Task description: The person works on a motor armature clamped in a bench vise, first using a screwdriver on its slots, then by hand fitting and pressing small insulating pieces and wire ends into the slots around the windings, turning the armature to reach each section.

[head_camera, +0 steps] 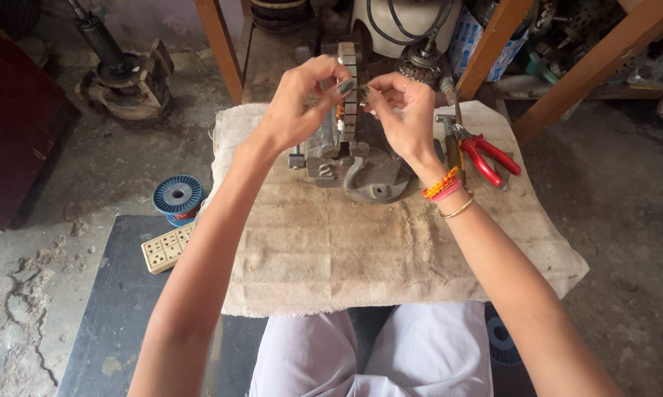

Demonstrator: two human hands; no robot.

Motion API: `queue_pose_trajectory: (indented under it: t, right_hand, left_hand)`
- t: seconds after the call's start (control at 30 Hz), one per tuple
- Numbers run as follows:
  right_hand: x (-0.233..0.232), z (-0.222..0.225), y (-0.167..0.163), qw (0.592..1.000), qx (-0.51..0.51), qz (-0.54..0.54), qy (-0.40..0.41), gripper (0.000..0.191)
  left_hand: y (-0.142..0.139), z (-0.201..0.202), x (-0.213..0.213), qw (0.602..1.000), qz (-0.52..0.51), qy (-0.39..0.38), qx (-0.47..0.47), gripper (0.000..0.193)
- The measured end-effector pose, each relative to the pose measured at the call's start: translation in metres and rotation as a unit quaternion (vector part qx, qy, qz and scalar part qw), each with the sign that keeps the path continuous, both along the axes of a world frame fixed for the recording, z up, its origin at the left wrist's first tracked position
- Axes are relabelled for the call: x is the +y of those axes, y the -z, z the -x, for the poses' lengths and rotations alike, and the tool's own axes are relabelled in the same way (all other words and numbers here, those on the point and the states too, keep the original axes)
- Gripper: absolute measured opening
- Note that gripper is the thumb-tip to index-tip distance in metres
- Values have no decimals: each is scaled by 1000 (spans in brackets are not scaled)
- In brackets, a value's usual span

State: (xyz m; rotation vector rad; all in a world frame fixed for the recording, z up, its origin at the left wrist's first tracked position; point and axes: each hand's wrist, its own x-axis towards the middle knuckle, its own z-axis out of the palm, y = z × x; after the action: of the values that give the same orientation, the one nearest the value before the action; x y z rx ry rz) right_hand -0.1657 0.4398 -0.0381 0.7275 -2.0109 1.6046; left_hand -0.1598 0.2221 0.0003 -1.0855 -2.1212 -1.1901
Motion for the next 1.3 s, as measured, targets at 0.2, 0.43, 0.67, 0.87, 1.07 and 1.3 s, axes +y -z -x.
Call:
queue_pose_trajectory:
  t: [0.2, 0.43, 0.67, 0.87, 1.07, 1.3]
  right_hand:
    - [0, -8, -4, 990, 98, -70, 78, 3]
    - [-3, -5, -3, 991, 85, -64, 80, 5]
    - [7, 0, -4, 995, -96, -37, 2, 10]
    - [11, -46, 4, 945, -293, 2, -144, 17]
    - [16, -52, -6, 983, -140, -102, -69, 13]
    - [24, -27, 1, 996, -59, -49, 37, 14]
  left_hand:
    - [1, -14, -14, 990, 55, -73, 111, 21]
    - [11, -13, -18, 980, 64, -112, 152, 17]
    - [44, -14, -19, 981, 101, -143, 79, 18]
    - [61, -37, -23, 993, 16, -115, -5, 20]
    - [62, -37, -22, 993, -2, -113, -35, 19]
    - [61, -34, -18, 991, 58, -123, -3, 16]
